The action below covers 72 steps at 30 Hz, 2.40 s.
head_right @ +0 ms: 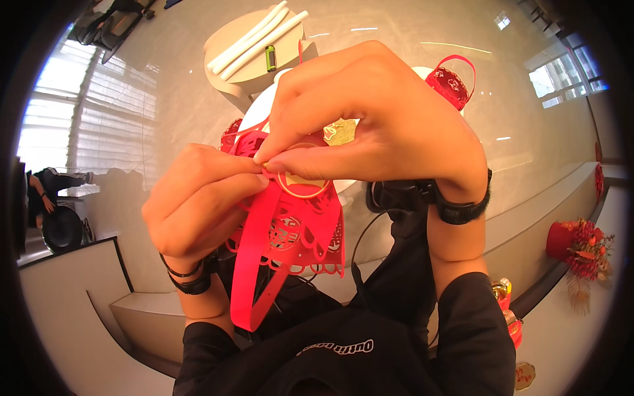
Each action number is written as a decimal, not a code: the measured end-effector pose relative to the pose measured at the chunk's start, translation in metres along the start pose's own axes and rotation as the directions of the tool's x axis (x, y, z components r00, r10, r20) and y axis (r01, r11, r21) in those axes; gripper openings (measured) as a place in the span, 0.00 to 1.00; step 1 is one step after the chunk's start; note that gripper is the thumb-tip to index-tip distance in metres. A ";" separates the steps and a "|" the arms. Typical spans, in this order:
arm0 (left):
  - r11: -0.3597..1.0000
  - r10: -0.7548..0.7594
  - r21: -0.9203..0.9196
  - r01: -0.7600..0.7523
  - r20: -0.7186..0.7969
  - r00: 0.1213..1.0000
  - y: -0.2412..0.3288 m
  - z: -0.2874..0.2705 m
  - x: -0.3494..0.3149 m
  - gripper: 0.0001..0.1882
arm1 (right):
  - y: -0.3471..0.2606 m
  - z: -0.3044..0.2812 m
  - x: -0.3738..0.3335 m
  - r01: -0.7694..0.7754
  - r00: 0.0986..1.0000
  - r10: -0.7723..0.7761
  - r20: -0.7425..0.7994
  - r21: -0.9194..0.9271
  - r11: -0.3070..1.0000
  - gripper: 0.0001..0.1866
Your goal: The person assembles a red decorative paper basket by hand, slotting the side panels together and attaching a handle and a small gold charm.
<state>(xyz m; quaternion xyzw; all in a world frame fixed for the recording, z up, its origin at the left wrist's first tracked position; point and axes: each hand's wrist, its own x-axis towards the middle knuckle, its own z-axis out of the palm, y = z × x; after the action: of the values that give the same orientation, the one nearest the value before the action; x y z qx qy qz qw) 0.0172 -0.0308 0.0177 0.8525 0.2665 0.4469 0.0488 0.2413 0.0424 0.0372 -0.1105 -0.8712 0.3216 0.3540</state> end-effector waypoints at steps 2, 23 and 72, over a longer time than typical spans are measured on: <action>1.000 -0.018 0.025 0.019 -0.021 1.000 0.001 0.000 0.000 0.13 | 0.003 0.003 0.000 0.006 1.000 -0.006 -0.011 0.028 1.000 0.12; 0.986 -0.117 0.104 0.130 -0.122 0.986 -0.003 -0.009 -0.002 0.17 | -0.013 0.000 0.003 0.013 0.997 -0.003 0.079 -0.126 0.992 0.26; 0.625 -0.760 -0.217 0.750 0.051 0.648 -0.002 0.005 -0.002 0.08 | -0.008 0.021 0.001 -0.224 0.958 0.252 0.138 -0.192 0.955 0.30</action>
<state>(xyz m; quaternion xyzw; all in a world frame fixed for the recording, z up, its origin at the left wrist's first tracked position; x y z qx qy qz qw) 0.0195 -0.0296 0.0122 0.6411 0.5494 0.4310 0.3184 0.2267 0.0264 0.0318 -0.2193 -0.9019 0.2926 0.2301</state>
